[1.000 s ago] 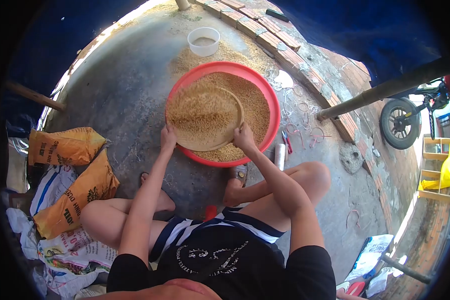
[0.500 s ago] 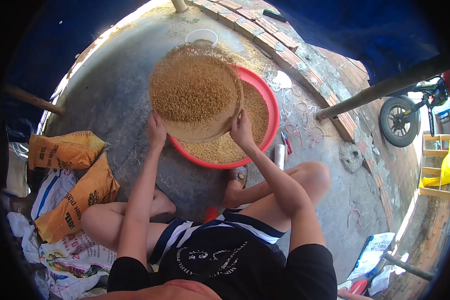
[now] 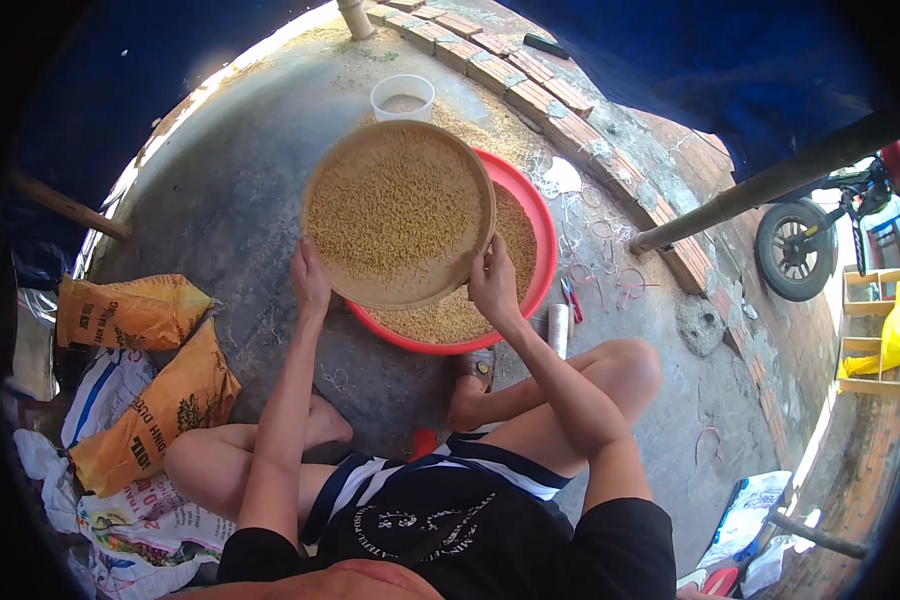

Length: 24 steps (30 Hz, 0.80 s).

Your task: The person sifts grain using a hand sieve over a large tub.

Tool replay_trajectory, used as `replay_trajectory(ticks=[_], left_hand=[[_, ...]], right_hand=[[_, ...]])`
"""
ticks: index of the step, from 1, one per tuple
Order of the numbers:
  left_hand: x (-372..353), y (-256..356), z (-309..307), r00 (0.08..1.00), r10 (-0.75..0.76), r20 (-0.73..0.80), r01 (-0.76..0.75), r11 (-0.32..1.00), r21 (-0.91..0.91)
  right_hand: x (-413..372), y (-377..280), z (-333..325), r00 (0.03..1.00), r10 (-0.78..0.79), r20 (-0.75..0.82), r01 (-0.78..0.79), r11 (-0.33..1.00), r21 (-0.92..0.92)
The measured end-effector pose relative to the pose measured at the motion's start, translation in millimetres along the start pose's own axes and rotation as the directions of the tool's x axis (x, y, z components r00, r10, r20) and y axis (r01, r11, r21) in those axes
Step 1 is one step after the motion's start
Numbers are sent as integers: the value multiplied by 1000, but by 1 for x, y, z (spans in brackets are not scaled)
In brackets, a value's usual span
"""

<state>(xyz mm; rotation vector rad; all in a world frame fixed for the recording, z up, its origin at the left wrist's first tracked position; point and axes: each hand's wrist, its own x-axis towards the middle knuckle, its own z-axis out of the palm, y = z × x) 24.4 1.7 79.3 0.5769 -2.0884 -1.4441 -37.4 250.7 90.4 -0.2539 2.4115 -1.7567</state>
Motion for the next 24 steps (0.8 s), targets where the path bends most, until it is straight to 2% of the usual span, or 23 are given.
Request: replay_trajectory(ticks=[1,2,3,4,6,7,8,9,10,11,12,14,15,16,17,18,19,20,21,22,24], left_hand=[[4,6,2,1000,4,2,-4,1000,-1],[8,10,4,990,122,-67,-128,987,-94],[9,11,5,963,226,-145,-250,952,-176],[11,5,6,965,218,-144,-242,955,-174],[12,-26,9,994,109,-28,-109,994,2],[6,-44,14,994,102,-34,-101,995,9],[-1,-65,22,1000,25,-12,-24,997,77],[-6,-83,28,999,-52,5,51,988,143],[-10,-96,31,998,-56,1,55,988,144],[-14,-110,32,965,-254,60,238,951,198],[-17,-112,31,890,-443,107,404,876,262],[-18,-116,29,883,-447,144,403,878,257],[-16,-99,24,933,-340,116,296,911,288],[-13,-80,20,970,-223,93,183,930,317],[-10,-59,17,973,-209,101,168,935,313],[-9,-38,13,999,-27,45,18,983,181],[-6,-21,10,989,145,-35,-143,988,56],[-1,-10,9,988,152,-32,-150,987,51],[1,-2,7,983,174,-53,-177,983,-54],[2,0,6,979,189,-77,-199,968,-155],[8,-9,10,982,180,-59,-185,979,-88]], right_hand=[[0,-6,0,994,-103,-44,104,994,16],[-2,-8,0,976,-200,-87,203,979,28],[0,-5,1,978,-193,-84,196,980,28],[7,0,2,988,-149,-40,150,988,22],[13,21,8,995,-101,14,100,995,19],[15,40,10,999,6,47,-7,1000,21],[15,56,13,990,113,81,-114,993,19],[14,69,14,989,114,90,-116,993,18],[11,77,13,970,216,112,-217,976,-3],[9,85,11,940,316,128,-315,949,-27],[8,82,10,940,318,127,-317,948,-28],[5,74,9,923,364,125,-357,931,-75],[4,68,8,925,362,117,-356,932,-68],[1,60,8,952,289,99,-284,957,-56],[0,51,6,975,210,77,-207,977,-47],[-3,37,5,977,202,63,-199,979,-43],[-7,20,3,996,85,0,-85,996,-35],[-9,10,3,998,-30,-59,28,999,-36],[-7,6,4,993,-90,-79,91,996,10],[-3,7,4,993,-87,-78,88,996,9],[6,14,6,997,-79,-25,79,997,3]])
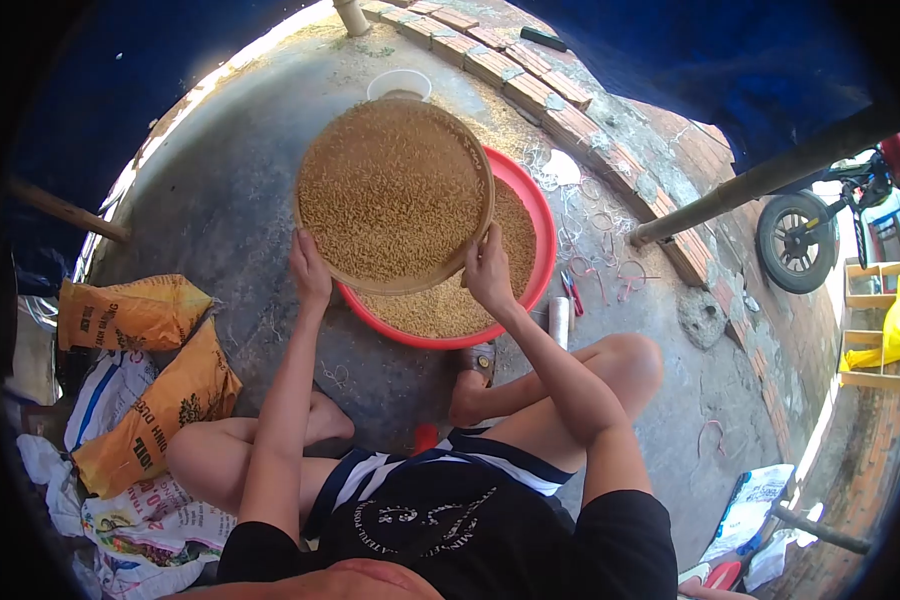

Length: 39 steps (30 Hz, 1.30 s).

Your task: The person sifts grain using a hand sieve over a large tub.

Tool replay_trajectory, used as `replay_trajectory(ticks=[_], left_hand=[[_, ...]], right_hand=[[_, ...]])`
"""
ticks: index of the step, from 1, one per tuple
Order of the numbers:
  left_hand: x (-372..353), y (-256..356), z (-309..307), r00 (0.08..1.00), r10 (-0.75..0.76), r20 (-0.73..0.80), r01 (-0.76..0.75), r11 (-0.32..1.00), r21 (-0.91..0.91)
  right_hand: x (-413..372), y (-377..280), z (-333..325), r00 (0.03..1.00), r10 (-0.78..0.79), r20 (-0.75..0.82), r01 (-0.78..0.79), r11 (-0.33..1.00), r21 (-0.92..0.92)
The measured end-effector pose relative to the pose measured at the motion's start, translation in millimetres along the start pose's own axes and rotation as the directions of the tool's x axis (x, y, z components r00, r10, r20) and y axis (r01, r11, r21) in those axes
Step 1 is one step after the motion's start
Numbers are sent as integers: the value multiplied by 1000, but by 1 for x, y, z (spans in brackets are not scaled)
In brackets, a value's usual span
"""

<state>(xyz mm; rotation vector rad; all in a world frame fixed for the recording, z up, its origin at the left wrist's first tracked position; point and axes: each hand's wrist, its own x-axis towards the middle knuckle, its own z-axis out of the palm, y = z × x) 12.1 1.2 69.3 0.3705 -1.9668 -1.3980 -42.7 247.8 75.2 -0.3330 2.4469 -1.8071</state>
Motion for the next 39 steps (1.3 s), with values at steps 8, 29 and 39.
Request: replay_trajectory(ticks=[8,29,39], left_hand=[[-49,-117,8,833,-537,133,431,780,453],[-27,-71,-25,682,-667,300,545,737,401],[-40,-48,18,954,-290,78,227,866,446]], right_hand=[[-18,60,5,895,418,157,-408,908,-92],[-51,45,20,692,621,368,-661,750,-20],[-5,59,-6,850,516,104,-508,856,-97]])
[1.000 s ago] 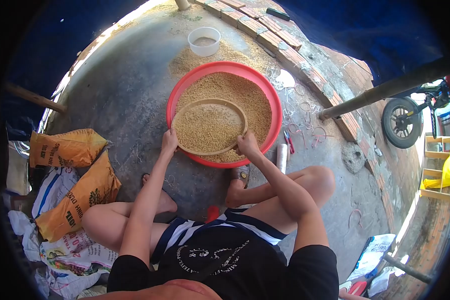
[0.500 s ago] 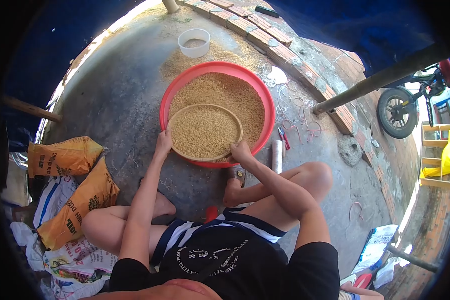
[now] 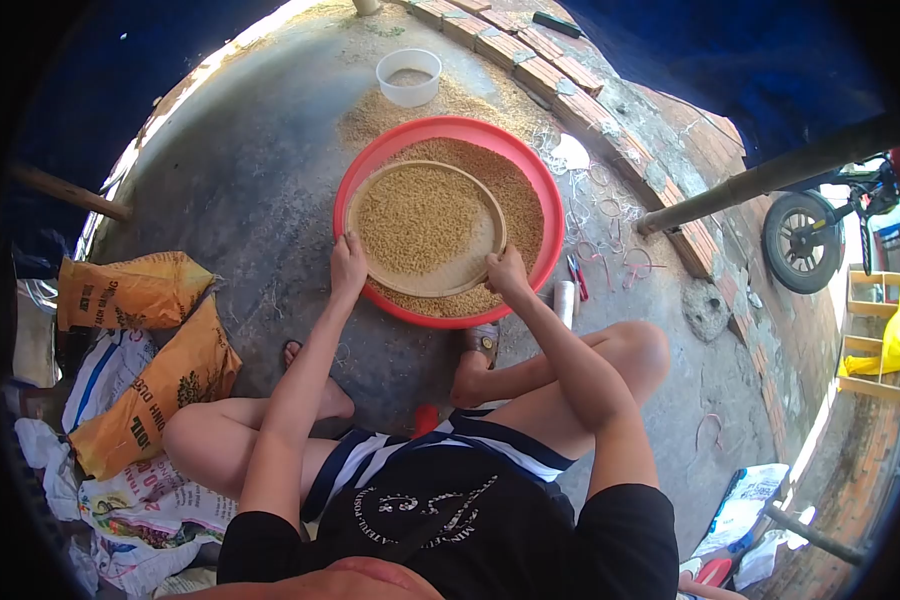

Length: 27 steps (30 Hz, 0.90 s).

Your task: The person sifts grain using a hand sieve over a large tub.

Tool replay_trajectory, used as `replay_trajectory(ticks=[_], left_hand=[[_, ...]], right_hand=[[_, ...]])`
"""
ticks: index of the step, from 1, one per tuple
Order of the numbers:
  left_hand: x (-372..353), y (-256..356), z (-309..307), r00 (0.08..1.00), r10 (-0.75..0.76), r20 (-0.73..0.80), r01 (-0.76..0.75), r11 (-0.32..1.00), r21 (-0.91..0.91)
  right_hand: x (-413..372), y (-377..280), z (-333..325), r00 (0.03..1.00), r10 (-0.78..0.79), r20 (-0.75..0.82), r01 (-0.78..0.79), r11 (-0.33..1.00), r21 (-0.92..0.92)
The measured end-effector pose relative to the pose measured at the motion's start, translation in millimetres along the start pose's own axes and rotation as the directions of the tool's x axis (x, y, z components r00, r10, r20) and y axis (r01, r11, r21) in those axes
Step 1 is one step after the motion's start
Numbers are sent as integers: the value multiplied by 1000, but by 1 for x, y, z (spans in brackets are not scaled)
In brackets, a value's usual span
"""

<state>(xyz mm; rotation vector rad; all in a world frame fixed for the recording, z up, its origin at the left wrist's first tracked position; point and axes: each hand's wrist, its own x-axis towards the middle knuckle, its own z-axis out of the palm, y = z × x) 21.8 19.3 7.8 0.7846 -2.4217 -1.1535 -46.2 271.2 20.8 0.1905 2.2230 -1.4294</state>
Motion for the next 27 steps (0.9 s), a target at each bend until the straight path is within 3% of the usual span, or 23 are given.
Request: replay_trajectory(ticks=[3,5,10,12,15,16,18,19,21,22,24,25,26,27], left_hand=[[-2,-34,4,1000,-2,21,3,999,-47],[-5,-59,10,999,8,43,0,985,-173],[10,-14,-21,997,31,-73,-47,971,-235],[18,13,-43,985,87,-149,-144,890,-433],[20,30,-48,954,112,-280,-248,818,-519],[17,22,-44,955,109,-276,-243,821,-516],[16,-8,-25,990,101,-102,-121,970,-213],[16,-23,-16,990,96,-106,-117,970,-211],[8,-49,-4,998,-66,23,66,998,-12],[7,-56,-1,997,-72,22,72,997,-10],[12,-55,-3,944,-291,158,302,952,-53],[12,-48,-7,946,-285,156,296,954,-52],[14,-41,-11,981,-174,81,177,984,-34],[15,-24,-20,998,-56,9,56,998,-7]], right_hand=[[-22,-2,12,1000,-17,3,17,1000,-22],[-24,-3,15,996,-87,31,89,994,-56],[-27,-37,9,951,-308,-3,307,949,-72],[-42,-57,6,833,-538,-131,538,842,-40],[-44,-64,5,752,-636,-173,622,772,-134],[-39,-55,8,757,-631,-171,617,776,-131],[-10,-24,20,912,-406,-58,407,913,8],[0,-11,24,912,-407,-51,408,913,7],[3,13,30,988,-142,53,145,988,-45],[6,16,30,991,-117,58,118,993,-6],[9,11,26,993,-68,95,67,998,13],[7,4,23,991,-21,130,18,999,30],[4,-3,21,992,-28,126,23,999,36],[-1,-11,18,986,-150,78,148,988,42]])
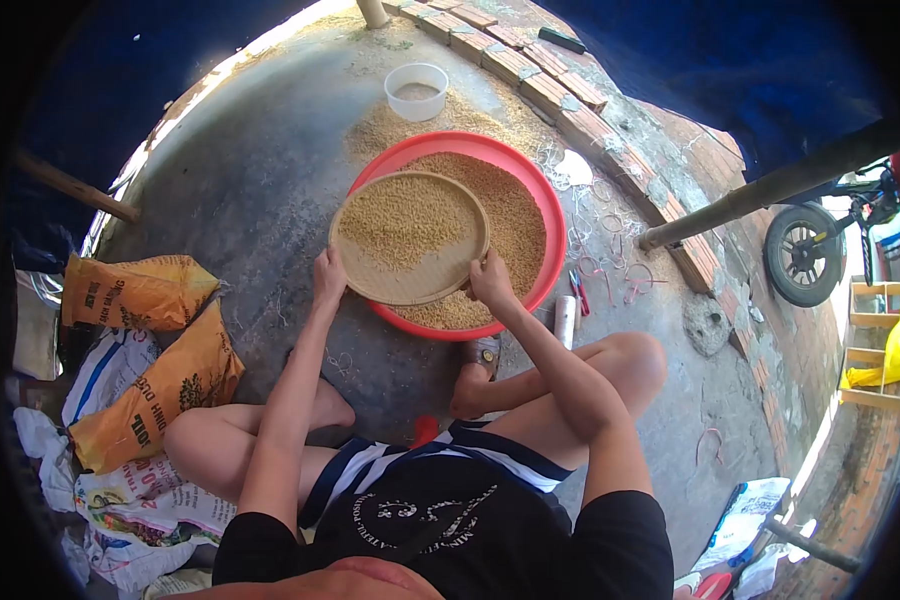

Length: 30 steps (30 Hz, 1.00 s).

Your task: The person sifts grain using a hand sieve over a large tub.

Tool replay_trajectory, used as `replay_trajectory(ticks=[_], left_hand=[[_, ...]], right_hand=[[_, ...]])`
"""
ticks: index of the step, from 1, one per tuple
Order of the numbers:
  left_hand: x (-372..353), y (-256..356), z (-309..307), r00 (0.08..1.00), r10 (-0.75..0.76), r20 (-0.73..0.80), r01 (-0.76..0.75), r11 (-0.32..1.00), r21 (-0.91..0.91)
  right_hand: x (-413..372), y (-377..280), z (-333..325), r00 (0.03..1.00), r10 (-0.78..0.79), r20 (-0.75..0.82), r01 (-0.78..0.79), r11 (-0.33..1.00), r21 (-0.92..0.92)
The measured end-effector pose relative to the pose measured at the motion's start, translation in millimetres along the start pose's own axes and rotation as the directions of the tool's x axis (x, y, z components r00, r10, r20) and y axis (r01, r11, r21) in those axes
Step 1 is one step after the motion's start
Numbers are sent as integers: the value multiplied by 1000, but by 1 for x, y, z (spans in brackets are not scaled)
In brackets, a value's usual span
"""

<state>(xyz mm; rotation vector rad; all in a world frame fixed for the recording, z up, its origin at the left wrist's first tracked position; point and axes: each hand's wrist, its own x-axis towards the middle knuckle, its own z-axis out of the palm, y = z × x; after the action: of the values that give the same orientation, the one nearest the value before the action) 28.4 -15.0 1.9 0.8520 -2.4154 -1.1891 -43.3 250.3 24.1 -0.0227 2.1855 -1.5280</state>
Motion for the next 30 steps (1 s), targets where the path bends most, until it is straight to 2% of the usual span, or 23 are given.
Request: replay_trajectory(ticks=[1,2,3,4,6,7,8,9,10,11,12,13,14,15,16,18,22,23,24,27,28,29,30], left_hand=[[0,18,-11,1000,8,0,-8,1000,-2],[-1,38,-25,991,117,-66,-125,983,-136],[-2,56,-35,967,211,-145,-243,935,-259],[-5,73,-40,966,213,-146,-245,933,-262],[-9,94,-45,875,310,-370,-463,760,-456],[-6,86,-42,878,306,-368,-458,764,-455],[1,69,-36,927,273,-258,-357,855,-376],[4,50,-28,964,222,-150,-256,926,-278],[2,31,-17,965,215,-148,-249,929,-275],[2,11,-4,988,123,-91,-140,967,-211],[1,-6,7,999,24,-40,-29,990,-141],[-1,-19,14,999,15,-40,-21,990,-139],[-2,-31,21,995,-95,30,98,985,-139],[-2,-30,22,975,-199,99,211,969,-132],[-1,-30,22,976,-196,100,208,969,-132],[-1,-24,20,1000,-18,-17,15,988,-154],[-8,68,-33,976,151,-154,-184,956,-229],[-10,87,-44,943,227,-244,-300,897,-324],[-11,97,-48,896,288,-338,-414,817,-401],[-5,77,-40,924,278,-263,-345,903,-255],[-3,54,-27,924,276,-264,-342,905,-254],[1,20,-6,966,197,-167,-225,960,-168],[4,-6,10,992,104,-78,-109,992,-68]], right_hand=[[-5,-11,-3,991,-124,-43,124,992,-13],[-17,-30,-7,991,-128,-49,128,992,-15],[-32,-54,-9,966,-242,-90,242,970,-11],[-39,-66,-11,928,-350,-128,352,936,-11],[-36,-66,-11,900,-408,-154,409,912,-27],[-36,-64,-11,871,-460,-176,460,887,-43],[-27,-53,-10,874,-455,-172,454,890,-42],[-10,-34,-7,923,-363,-124,361,932,-41],[1,-16,-4,961,-267,-74,264,964,-44],[3,-6,0,981,-192,-38,193,981,22],[2,0,1,981,-189,-32,190,982,21],[1,4,0,997,-83,5,83,997,-1],[0,8,-1,999,23,36,-22,999,-26],[0,8,-2,999,22,35,-21,999,-26],[0,8,-3,998,49,42,-49,999,7],[-1,4,-5,996,73,46,-75,996,45],[-32,-53,-13,964,-247,-93,249,969,3],[-37,-65,-14,920,-361,-151,366,931,5],[-35,-65,-13,919,-365,-152,369,929,2],[-21,-40,-7,864,-453,-220,461,887,-20],[-5,-21,-3,930,-336,-149,344,938,36],[4,-8,0,975,-213,-69,219,972,83],[4,-1,2,975,-212,-65,217,972,84]])
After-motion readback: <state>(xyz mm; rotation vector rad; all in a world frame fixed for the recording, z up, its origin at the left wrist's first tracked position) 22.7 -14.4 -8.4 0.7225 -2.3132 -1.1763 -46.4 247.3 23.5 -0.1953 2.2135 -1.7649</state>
